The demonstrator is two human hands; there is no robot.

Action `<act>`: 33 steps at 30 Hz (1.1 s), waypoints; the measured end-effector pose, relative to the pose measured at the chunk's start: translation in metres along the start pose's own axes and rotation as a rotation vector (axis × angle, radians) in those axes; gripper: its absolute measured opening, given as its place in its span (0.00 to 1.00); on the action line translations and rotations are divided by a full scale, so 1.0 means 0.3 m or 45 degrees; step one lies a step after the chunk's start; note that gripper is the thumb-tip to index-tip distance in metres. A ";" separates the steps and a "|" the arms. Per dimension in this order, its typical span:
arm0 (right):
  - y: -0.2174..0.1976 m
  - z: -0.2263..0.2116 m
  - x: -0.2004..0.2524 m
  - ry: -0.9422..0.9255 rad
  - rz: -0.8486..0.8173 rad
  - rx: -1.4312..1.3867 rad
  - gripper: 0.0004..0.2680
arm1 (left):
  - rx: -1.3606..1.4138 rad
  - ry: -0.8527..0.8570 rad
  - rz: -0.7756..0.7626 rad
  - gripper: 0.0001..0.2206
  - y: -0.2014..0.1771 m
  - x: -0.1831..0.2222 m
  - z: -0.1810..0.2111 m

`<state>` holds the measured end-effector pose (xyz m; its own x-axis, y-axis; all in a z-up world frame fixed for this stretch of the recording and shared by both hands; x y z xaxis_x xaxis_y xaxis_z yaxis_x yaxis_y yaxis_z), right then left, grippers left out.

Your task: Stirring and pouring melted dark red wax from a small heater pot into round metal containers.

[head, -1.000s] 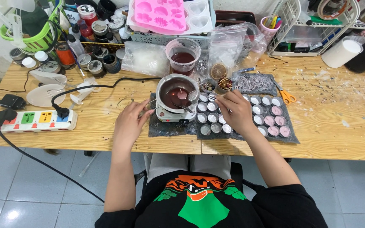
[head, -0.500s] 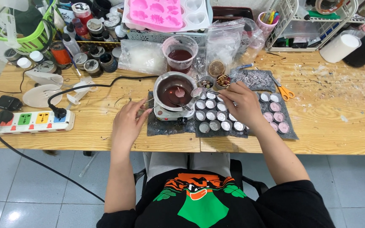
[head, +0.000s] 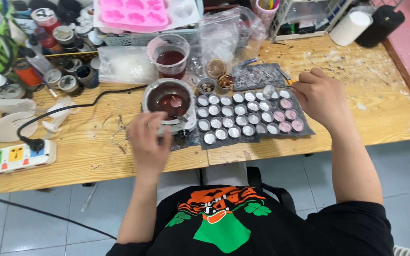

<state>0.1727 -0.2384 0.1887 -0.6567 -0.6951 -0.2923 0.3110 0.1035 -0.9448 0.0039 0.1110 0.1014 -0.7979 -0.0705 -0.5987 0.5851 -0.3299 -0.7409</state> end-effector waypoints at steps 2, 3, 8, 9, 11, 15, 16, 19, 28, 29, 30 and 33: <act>0.055 0.052 0.032 0.037 -0.061 0.043 0.03 | 0.207 0.072 -0.127 0.14 0.077 -0.015 0.124; 0.089 0.078 0.048 0.063 -0.117 0.080 0.04 | 0.404 0.138 -0.249 0.14 0.121 -0.019 0.191; 0.224 0.143 0.071 0.043 -0.209 0.101 0.03 | 0.278 0.366 -0.378 0.14 0.301 -0.050 0.446; 0.246 0.148 0.064 0.024 -0.243 0.115 0.02 | 0.209 0.438 -0.354 0.14 0.323 -0.050 0.482; 0.282 0.169 0.081 0.005 -0.264 0.122 0.02 | 0.146 0.427 -0.316 0.14 0.316 -0.054 0.498; 0.324 0.168 0.063 -0.034 -0.212 0.056 0.02 | 0.104 0.385 -0.272 0.15 0.299 -0.037 0.453; 0.316 0.160 0.054 -0.068 -0.207 0.049 0.02 | 0.084 0.357 -0.264 0.15 0.291 -0.029 0.436; 0.309 0.162 0.054 -0.006 -0.210 0.042 0.02 | 0.113 0.432 -0.237 0.13 0.260 0.016 0.381; 0.370 0.206 0.077 0.087 -0.251 0.010 0.03 | -0.212 -0.186 -0.195 0.33 0.058 0.103 0.100; 0.379 0.208 0.077 0.089 -0.259 0.014 0.03 | -0.237 -0.254 -0.209 0.38 0.018 0.095 0.086; 0.388 0.209 0.077 0.091 -0.267 0.019 0.04 | -0.262 -0.321 -0.222 0.42 -0.023 0.087 0.072; 0.398 0.213 0.095 0.142 -0.308 0.008 0.04 | -0.453 -0.399 -0.213 0.48 -0.102 0.056 -0.002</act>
<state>0.2349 -0.2913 0.0771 -0.7843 -0.6161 -0.0728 0.1395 -0.0607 -0.9884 -0.0273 0.1205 0.1140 -0.8584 -0.3413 -0.3829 0.4150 -0.0234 -0.9095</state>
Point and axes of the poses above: each hand's wrist, its own x-axis away from the middle knuckle, its own y-axis out of the palm, z = x × y, the point moved 6 cm from there along -x, towards the middle knuckle, and after that the axes turned 11 degrees about -z, right-handed, at the moved point
